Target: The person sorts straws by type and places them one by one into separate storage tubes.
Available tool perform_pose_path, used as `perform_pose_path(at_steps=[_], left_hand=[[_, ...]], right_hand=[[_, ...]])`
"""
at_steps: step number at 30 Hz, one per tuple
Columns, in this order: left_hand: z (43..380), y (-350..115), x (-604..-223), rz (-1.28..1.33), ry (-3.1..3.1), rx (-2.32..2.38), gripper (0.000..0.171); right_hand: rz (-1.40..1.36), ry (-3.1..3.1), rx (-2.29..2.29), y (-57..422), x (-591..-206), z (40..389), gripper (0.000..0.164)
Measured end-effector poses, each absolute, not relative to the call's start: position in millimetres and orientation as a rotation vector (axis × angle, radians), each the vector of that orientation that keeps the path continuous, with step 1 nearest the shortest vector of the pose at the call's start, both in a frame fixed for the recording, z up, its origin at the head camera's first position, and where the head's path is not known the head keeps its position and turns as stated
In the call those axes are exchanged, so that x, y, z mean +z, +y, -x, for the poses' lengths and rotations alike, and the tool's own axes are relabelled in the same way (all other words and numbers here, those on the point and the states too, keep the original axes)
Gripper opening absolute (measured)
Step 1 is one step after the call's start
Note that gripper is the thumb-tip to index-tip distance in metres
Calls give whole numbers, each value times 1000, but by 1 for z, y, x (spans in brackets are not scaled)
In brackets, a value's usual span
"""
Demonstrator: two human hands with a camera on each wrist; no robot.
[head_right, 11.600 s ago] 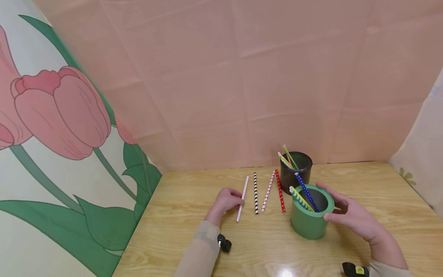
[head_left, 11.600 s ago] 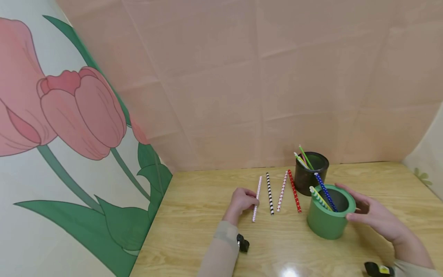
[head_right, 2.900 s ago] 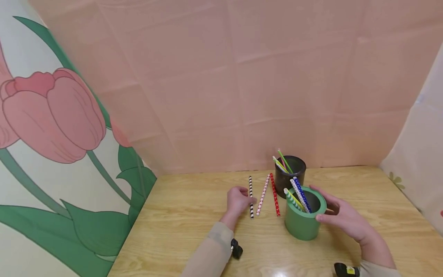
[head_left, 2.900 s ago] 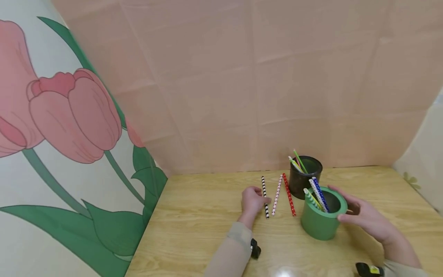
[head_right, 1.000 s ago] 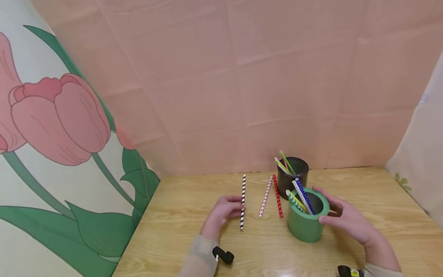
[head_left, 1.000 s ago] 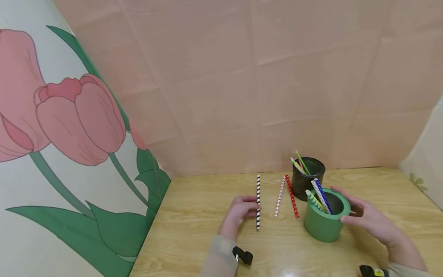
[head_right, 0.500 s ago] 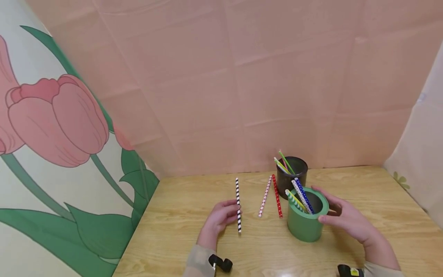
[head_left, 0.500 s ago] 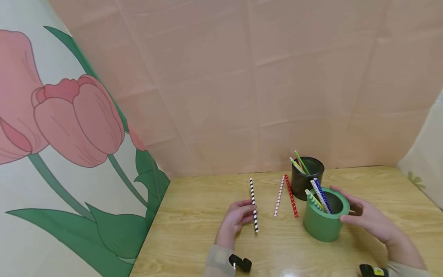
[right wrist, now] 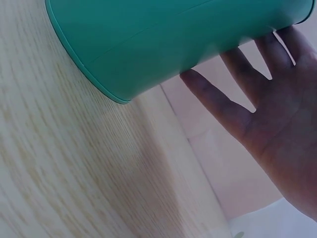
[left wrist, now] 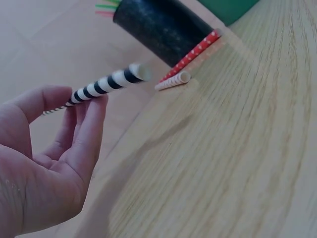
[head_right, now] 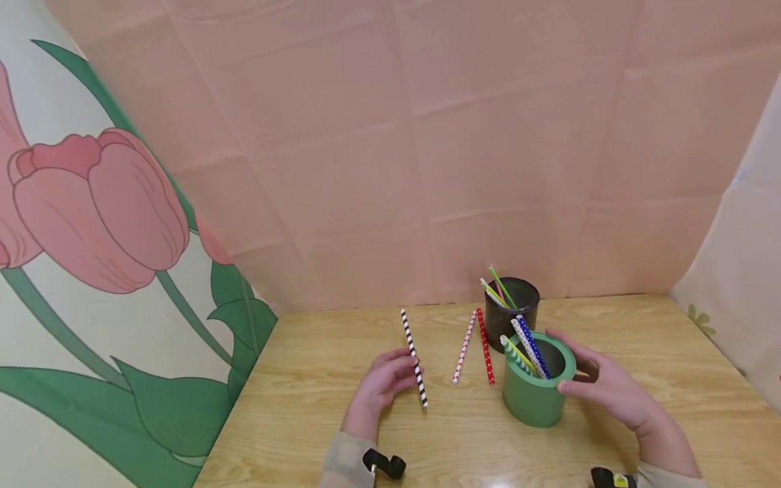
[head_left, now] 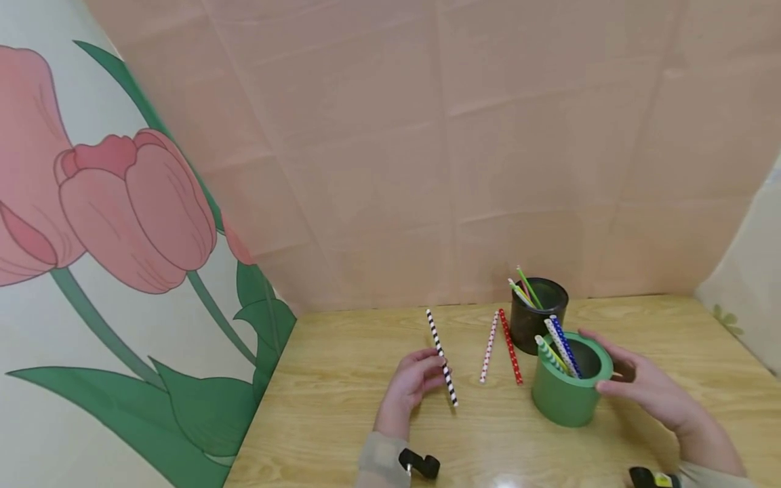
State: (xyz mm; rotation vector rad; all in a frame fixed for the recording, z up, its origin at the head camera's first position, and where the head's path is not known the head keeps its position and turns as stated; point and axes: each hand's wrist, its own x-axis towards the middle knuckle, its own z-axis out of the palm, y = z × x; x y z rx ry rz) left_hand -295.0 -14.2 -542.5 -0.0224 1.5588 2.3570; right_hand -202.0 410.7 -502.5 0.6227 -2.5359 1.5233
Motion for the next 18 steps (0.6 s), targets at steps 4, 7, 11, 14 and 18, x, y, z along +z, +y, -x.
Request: perform_pose_path(at_steps=[4,7,11,14,18], left_hand=[[295,-14,-542,9,1557,2367,18],[294,-14,-541,-2,1559,2377,18],[292,-12,-537,-22,1557,2384,20],[290,-10,-532,-36,1558,2395,23],[288,-5,-523,-42,1543,2416,24]], right_hand=[[-647,-2525,1521,411,-505,202,86],[-644,-2526,1520,410,-504,201,86],[-631,-2537,1514,410,-505,199,85],[-615,-2538,1519,410,-505,200,85],[-597,-2533,1538,410,-505,202,85]])
